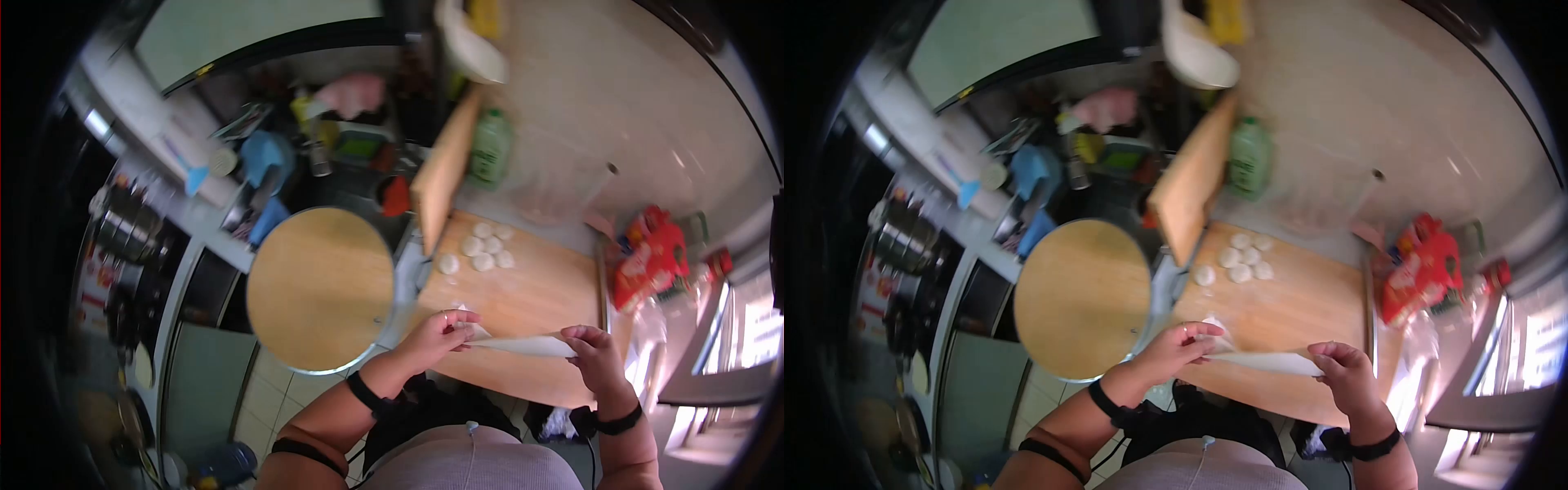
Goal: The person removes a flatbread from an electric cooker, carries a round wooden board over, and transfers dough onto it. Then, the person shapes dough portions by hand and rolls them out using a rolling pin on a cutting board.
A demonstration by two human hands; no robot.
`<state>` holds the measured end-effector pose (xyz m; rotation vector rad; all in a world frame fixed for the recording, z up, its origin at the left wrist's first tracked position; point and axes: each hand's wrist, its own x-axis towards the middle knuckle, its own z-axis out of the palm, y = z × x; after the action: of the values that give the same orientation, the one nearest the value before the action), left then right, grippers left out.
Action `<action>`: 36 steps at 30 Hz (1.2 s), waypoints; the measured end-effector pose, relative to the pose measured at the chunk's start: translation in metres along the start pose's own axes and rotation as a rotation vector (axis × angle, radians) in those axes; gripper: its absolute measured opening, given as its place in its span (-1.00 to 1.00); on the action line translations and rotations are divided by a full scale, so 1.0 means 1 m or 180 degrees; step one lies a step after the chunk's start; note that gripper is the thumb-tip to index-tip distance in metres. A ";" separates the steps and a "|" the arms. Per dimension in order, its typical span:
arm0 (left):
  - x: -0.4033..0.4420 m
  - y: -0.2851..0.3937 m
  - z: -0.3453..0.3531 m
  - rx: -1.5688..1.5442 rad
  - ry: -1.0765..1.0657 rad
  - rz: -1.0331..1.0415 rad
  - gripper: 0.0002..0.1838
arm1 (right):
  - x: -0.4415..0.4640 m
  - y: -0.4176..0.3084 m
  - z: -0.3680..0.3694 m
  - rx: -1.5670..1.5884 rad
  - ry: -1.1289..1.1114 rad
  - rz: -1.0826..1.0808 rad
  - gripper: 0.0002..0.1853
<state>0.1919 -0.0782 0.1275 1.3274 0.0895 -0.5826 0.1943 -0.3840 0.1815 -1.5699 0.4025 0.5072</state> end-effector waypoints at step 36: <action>-0.091 -0.108 -0.264 0.4331 0.2513 0.0162 -0.56 | 0.095 0.078 0.166 -0.2829 -0.1333 -0.1202 -0.81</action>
<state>0.1352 0.1855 -0.0014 2.8239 0.3382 0.0564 0.2188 -0.2188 0.0598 -2.2441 -0.5134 0.7475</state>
